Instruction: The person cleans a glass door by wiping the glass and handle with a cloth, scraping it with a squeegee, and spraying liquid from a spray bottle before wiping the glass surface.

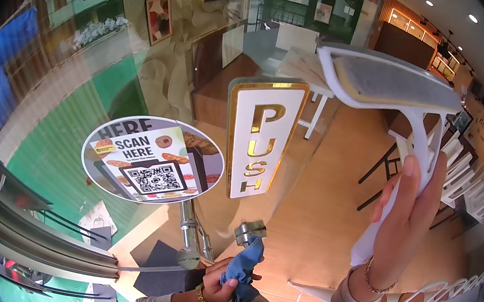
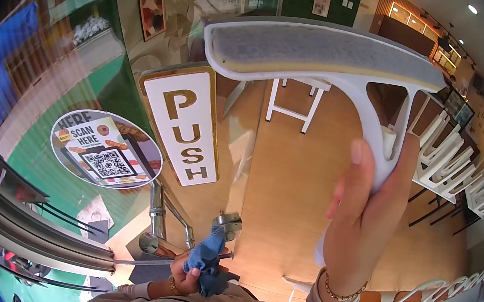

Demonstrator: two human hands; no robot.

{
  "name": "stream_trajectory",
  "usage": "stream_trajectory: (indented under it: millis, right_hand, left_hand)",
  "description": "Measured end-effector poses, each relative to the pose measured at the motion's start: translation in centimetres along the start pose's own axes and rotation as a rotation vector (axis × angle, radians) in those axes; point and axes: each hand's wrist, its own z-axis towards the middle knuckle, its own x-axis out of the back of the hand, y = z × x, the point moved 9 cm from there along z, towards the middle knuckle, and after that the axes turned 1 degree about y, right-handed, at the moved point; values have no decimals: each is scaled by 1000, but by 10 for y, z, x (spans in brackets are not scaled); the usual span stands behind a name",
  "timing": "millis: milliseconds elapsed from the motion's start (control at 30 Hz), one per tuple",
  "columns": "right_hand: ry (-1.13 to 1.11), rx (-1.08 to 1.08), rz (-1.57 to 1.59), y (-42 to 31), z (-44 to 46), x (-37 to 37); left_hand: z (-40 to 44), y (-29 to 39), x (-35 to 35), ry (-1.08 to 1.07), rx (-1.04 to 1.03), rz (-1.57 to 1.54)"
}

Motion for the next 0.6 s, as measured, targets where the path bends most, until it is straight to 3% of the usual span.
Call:
stream_trajectory:
  millis: [167,300,500,600]
  right_hand:
    - [15,43,-142,3,-5,-3]
    - [-46,53,-178,16,-10,-8]
    - [-18,54,-255,29,-17,-1]
    - [-46,-24,-305,33,-23,0]
  left_hand:
    - [3,1,-4,-96,-20,39]
    - [2,-10,-1,-60,135,-44]
    - [3,-10,-1,-164,39,-36]
    - [2,-17,-4,-195,191,-148]
